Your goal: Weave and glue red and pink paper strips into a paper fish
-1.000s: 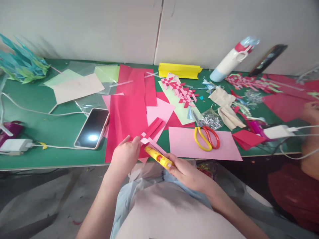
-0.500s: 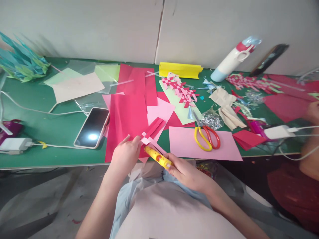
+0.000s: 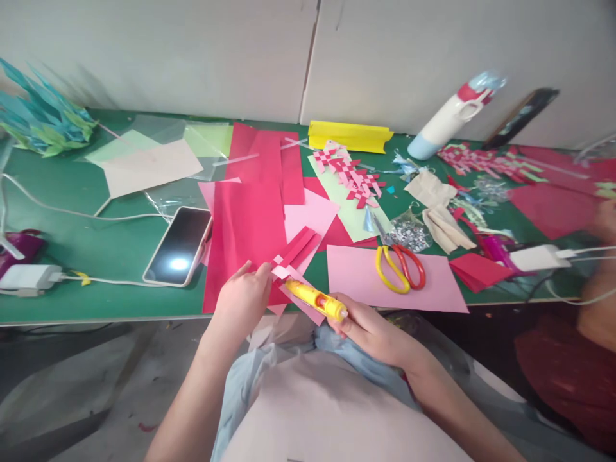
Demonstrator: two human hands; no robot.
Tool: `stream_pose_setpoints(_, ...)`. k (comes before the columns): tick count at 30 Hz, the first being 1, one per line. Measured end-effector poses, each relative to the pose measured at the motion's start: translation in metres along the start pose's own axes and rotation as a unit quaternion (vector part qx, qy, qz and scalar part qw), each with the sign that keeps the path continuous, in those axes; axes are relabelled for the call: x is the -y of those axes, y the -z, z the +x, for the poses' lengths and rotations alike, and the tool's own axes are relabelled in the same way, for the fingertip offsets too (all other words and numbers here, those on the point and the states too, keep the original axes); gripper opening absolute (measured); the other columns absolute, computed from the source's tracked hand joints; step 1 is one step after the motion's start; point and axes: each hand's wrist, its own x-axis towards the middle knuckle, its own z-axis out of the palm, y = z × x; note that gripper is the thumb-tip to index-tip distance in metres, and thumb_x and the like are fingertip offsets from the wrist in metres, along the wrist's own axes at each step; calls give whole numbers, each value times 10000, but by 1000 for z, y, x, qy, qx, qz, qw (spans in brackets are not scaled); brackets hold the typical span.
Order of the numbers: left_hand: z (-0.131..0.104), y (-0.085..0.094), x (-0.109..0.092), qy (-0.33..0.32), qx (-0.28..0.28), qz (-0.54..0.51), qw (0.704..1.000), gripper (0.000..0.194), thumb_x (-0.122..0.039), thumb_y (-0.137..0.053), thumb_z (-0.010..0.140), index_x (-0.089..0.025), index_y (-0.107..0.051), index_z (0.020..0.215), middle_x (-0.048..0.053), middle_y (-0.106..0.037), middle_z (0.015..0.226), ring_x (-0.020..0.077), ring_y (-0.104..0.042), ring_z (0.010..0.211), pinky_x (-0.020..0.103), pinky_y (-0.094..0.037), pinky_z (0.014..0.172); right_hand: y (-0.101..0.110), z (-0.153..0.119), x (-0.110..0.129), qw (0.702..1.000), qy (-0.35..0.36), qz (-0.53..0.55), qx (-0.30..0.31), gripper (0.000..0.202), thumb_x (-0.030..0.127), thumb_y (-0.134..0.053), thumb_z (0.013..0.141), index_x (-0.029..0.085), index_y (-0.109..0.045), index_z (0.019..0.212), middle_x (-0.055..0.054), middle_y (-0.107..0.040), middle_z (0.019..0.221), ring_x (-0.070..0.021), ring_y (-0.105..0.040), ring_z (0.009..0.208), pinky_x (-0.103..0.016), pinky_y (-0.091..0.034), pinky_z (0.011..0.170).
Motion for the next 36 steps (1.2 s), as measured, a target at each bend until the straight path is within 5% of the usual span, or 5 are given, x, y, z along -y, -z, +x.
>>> stream_pose_setpoints(13,-1,1,-1,-9,-14,-7,1000,252,-161,-315,940,-177,-552,1024,25,-635,668,210,-678,793,332,-543,791,13,-7,1,997,39,53,-31,315,499,-363,996,200,-453,952,11,-458,746,-125,-428,651,-267,-379,621)
stream_pose_setpoints(24,-3,-3,0,-30,-15,-3,999,332,-169,-293,956,-147,-587,1109,43,-696,719,196,-697,754,388,-457,1002,22,-16,1,992,48,87,-76,360,533,-385,977,183,-467,977,4,-453,744,-125,-425,640,-274,-391,616)
stream_pose_setpoints(36,-1,5,-3,3,4,5,1000,291,-140,-337,923,-170,-597,1050,55,-686,724,228,-688,872,343,-541,823,21,-22,10,992,68,83,-61,327,509,-376,985,205,-433,880,6,-439,718,-126,-412,630,-268,-377,590)
